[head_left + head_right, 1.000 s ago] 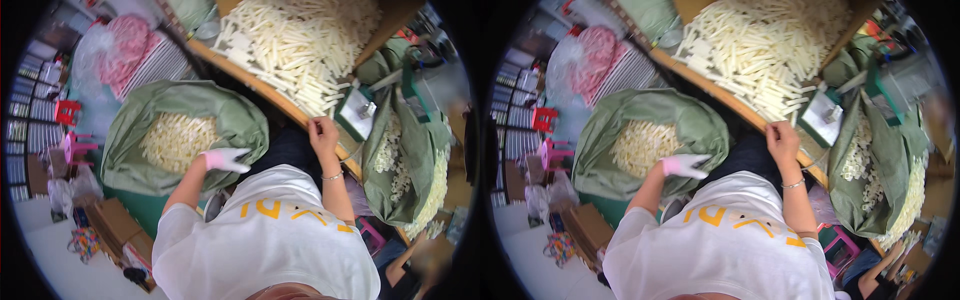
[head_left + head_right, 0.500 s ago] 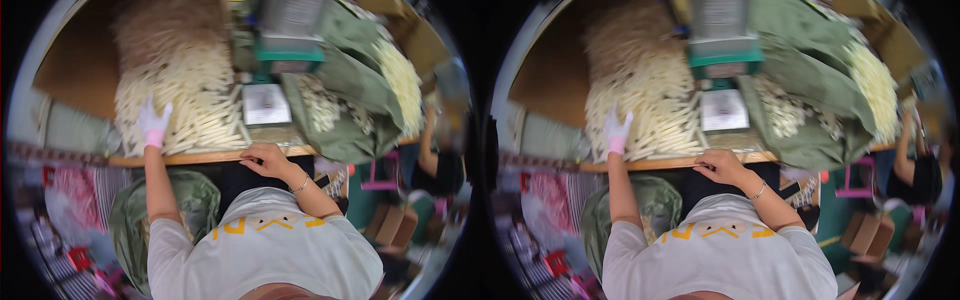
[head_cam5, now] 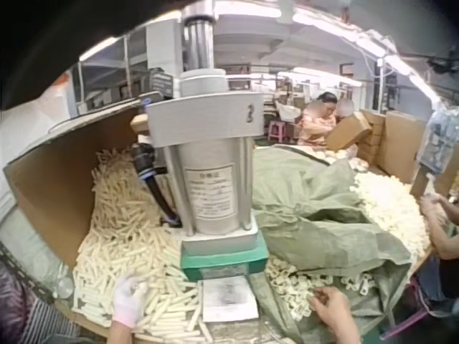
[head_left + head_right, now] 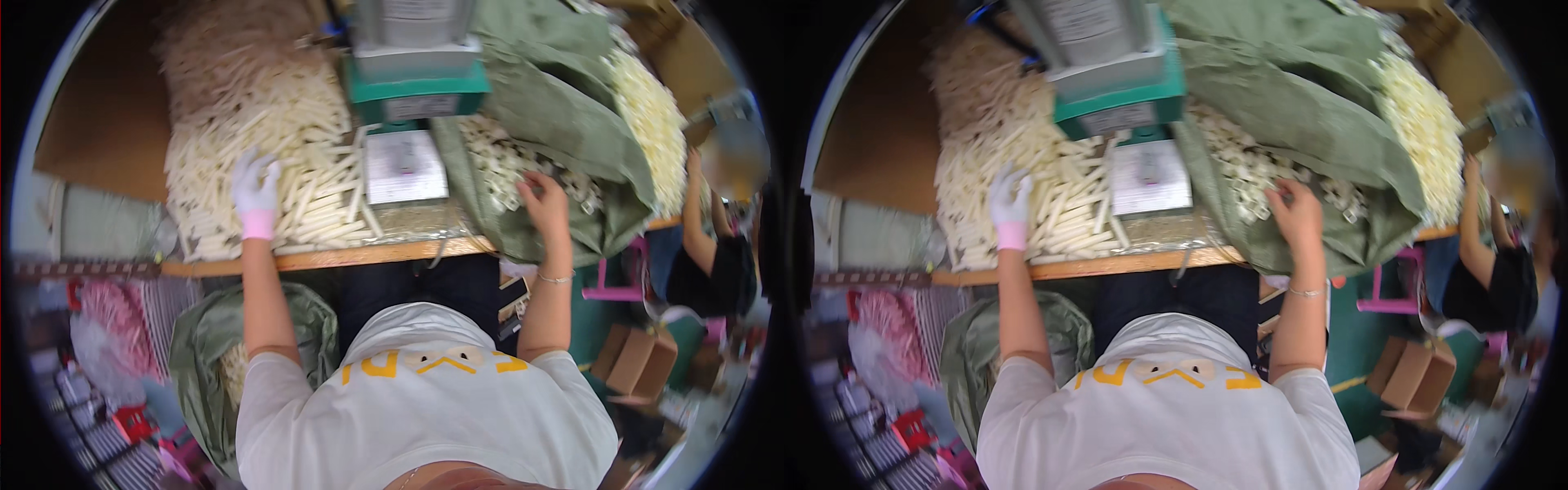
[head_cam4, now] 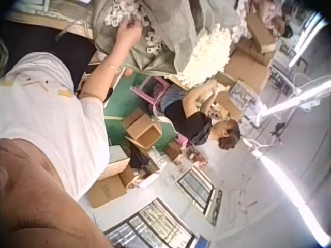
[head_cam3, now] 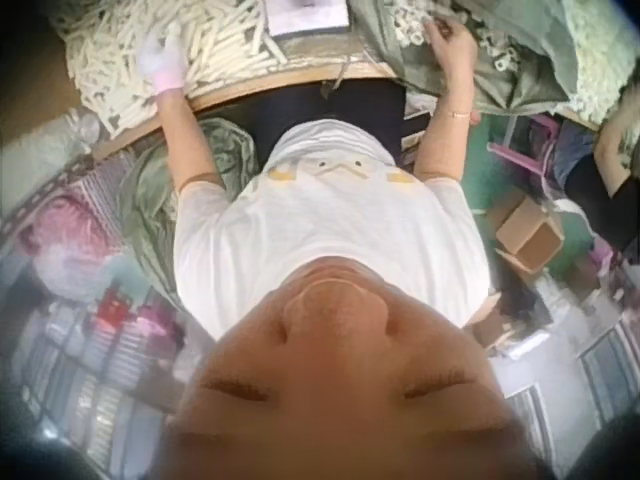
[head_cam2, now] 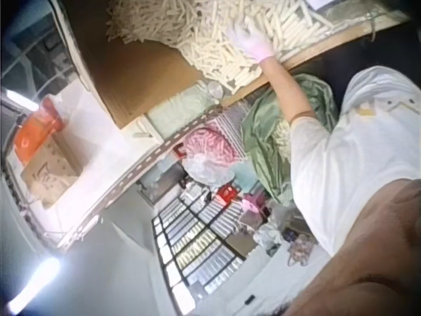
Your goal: Using a manual press or assembly machine to join small plastic parts together on a factory line.
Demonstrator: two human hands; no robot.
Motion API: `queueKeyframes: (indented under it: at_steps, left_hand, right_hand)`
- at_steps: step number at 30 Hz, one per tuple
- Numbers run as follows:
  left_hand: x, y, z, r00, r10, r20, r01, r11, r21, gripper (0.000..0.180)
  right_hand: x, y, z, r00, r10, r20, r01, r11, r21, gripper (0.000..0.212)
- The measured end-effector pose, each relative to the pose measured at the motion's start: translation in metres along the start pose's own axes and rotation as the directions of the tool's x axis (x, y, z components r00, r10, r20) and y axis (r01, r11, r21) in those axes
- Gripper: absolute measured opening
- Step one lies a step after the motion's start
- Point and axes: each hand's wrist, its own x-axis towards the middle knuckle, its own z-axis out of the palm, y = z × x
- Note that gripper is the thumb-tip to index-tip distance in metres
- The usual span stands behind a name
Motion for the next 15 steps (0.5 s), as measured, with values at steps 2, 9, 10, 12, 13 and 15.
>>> queueKeyframes:
  at_steps: [2,9,10,12,13,15]
  left_hand:
    - [-0.004,0.001,-0.003,1.0,0.019,-0.003,-0.018,0.999,0.05,0.032]
    - [-0.024,0.019,-0.021,0.992,-0.126,-0.005,0.126,0.992,-0.008,0.057]
    - [-0.024,0.017,-0.023,0.992,-0.128,-0.005,0.128,0.992,-0.007,0.057]
    - [-0.026,0.013,-0.029,0.99,-0.14,-0.005,0.14,0.99,-0.03,0.056]
    - [-0.028,0.008,-0.032,0.989,-0.145,-0.009,0.144,0.989,-0.027,0.056]
    - [-0.034,-0.002,-0.036,0.992,-0.12,0.049,0.121,0.993,-0.012,0.053]
  right_hand:
    - [0.001,-0.006,-0.006,0.998,0.057,0.028,-0.057,0.998,-0.003,0.033]
    - [-0.026,-0.036,-0.005,0.999,0.026,-0.021,-0.03,0.964,-0.265,0.03]
    - [-0.029,-0.033,0.001,0.999,0.039,-0.013,-0.041,0.974,-0.221,0.028]
    - [-0.031,-0.026,0.01,0.998,-0.015,-0.067,0.003,0.983,-0.186,0.022]
    - [-0.03,-0.02,0.013,0.995,-0.036,-0.095,0.025,0.993,-0.114,0.019]
    - [-0.027,-0.005,0.02,0.991,-0.062,-0.116,0.058,0.998,-0.037,0.016]
